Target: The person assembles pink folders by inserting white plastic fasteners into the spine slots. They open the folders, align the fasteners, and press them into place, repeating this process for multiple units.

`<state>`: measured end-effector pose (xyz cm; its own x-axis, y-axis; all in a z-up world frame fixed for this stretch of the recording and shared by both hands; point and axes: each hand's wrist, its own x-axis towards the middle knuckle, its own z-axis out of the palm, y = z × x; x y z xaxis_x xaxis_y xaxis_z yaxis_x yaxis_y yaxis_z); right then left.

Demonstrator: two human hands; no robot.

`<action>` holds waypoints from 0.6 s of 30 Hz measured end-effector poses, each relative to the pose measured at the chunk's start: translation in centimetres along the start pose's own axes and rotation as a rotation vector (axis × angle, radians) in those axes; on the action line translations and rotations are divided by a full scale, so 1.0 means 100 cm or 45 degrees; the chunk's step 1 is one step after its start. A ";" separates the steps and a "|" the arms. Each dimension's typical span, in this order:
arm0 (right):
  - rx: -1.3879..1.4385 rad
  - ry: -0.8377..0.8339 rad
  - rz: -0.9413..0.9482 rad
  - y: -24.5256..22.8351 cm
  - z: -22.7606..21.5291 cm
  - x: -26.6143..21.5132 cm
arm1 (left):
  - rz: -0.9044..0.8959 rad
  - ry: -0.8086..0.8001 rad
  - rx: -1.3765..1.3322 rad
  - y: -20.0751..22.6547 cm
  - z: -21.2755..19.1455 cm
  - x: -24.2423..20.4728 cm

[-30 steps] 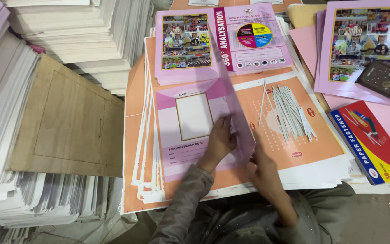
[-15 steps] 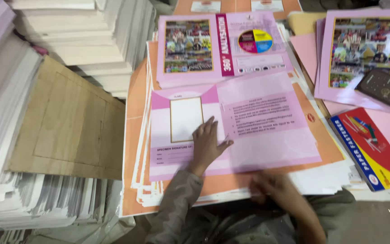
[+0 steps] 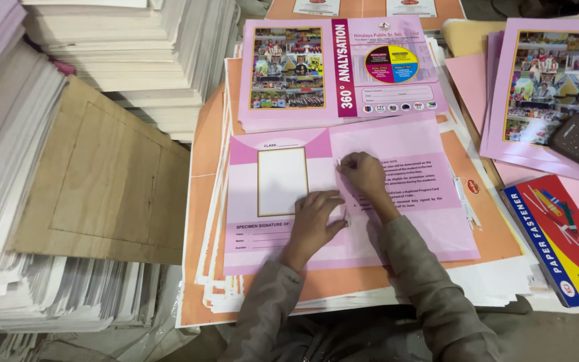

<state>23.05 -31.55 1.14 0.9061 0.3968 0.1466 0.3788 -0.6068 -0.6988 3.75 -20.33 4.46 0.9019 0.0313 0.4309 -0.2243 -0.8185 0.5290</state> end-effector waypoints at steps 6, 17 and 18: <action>-0.017 -0.027 0.097 0.002 0.001 0.013 | 0.024 0.006 -0.042 0.003 -0.004 0.003; 0.000 0.042 0.106 0.006 0.010 0.022 | 0.012 -0.022 -0.003 0.007 -0.006 0.003; 0.010 0.040 0.109 0.007 0.012 0.023 | 0.020 -0.025 0.004 0.007 -0.006 0.003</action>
<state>25.21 -30.23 0.18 0.9406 0.3220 0.1075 0.2982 -0.6324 -0.7150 3.69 -20.56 5.41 0.9053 0.0075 0.4247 -0.2371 -0.8206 0.5200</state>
